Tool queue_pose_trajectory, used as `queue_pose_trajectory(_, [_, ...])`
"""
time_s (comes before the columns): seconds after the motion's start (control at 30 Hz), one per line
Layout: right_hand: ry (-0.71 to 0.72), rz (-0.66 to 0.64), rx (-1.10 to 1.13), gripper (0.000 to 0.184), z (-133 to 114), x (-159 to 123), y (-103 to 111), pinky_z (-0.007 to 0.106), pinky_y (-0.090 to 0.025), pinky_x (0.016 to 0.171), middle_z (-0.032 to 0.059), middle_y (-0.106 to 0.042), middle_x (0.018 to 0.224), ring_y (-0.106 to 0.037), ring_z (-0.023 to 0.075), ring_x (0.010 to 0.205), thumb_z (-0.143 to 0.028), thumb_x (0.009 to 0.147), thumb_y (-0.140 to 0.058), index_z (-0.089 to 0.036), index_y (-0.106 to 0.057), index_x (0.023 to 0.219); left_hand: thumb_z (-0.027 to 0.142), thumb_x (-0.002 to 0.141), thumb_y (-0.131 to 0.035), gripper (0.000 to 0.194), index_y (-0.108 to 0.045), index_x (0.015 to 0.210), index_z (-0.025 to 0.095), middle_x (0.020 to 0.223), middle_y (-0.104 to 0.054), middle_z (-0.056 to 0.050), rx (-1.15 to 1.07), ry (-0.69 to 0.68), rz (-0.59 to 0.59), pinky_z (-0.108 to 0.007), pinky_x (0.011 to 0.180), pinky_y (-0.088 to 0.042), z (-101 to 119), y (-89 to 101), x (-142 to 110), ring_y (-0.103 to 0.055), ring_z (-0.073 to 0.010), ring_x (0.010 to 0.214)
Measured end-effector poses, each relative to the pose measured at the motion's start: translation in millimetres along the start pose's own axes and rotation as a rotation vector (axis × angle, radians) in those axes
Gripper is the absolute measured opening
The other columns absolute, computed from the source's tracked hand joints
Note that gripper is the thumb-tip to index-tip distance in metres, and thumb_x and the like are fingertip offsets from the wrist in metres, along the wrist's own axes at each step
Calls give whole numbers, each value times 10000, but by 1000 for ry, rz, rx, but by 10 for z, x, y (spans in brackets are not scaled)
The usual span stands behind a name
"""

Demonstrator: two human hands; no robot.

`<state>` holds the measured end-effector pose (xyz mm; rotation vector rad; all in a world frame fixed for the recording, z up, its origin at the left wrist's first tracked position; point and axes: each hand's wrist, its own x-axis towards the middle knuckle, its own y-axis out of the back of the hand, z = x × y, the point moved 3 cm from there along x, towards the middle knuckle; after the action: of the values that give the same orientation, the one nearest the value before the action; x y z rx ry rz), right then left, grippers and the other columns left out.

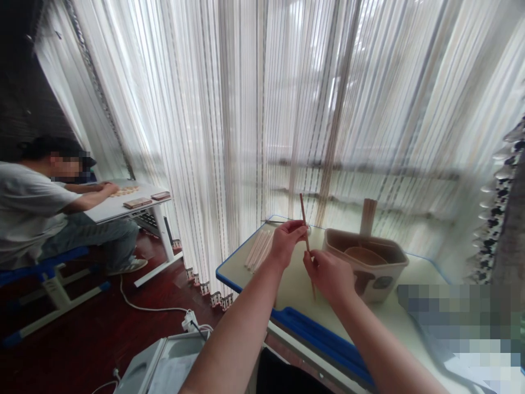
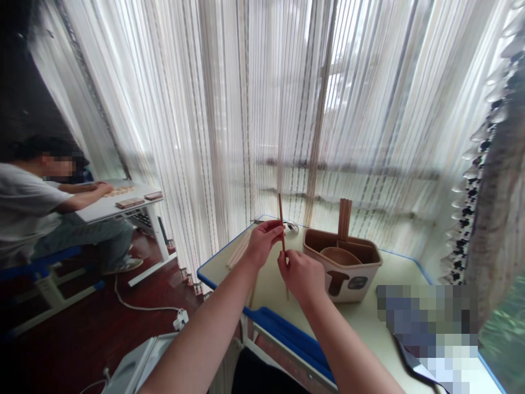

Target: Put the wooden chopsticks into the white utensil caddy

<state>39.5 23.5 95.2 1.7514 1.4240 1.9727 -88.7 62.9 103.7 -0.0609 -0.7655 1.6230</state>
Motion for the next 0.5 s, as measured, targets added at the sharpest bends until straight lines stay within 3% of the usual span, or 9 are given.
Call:
queue_pose_trajectory(0.1, [54, 239, -49, 303, 151, 39, 265, 280, -329, 633, 59, -639, 640, -558, 168, 651, -355, 870, -435, -197, -648, 723, 271, 654, -731, 278, -679, 890, 132, 820, -693, -70, 47, -84, -72, -276, 662, -542, 278, -414, 5, -639, -126, 691])
queue_pose_trajectory(0.23, [40, 384, -7, 241, 483, 106, 580, 283, -362, 678, 58, -642, 686, -539, 168, 664, -318, 866, -464, -193, -643, 764, 285, 705, -688, 213, -676, 874, 156, 803, -694, -55, 95, -252, -85, -253, 628, -540, 488, -946, -1, -642, -130, 710])
queue_pose_trajectory(0.4, [-54, 490, 1, 201, 964, 176, 914, 281, -385, 696, 50, -610, 701, -508, 177, 709, -303, 869, -480, -195, -644, 831, 301, 740, -654, 199, -670, 891, 173, 833, -700, -59, 162, -375, -168, -264, 650, -547, 364, -1489, 121, -655, -147, 758])
queue_pose_trajectory(0.5, [-95, 474, 65, 208, 1190, 188, 970, 289, -408, 737, 59, -632, 784, -518, 183, 774, -287, 884, -458, -201, -645, 854, 295, 741, -651, 184, -669, 876, 171, 825, -701, -57, 218, -384, -200, -275, 686, -548, 217, -1703, 266, -656, -150, 764])
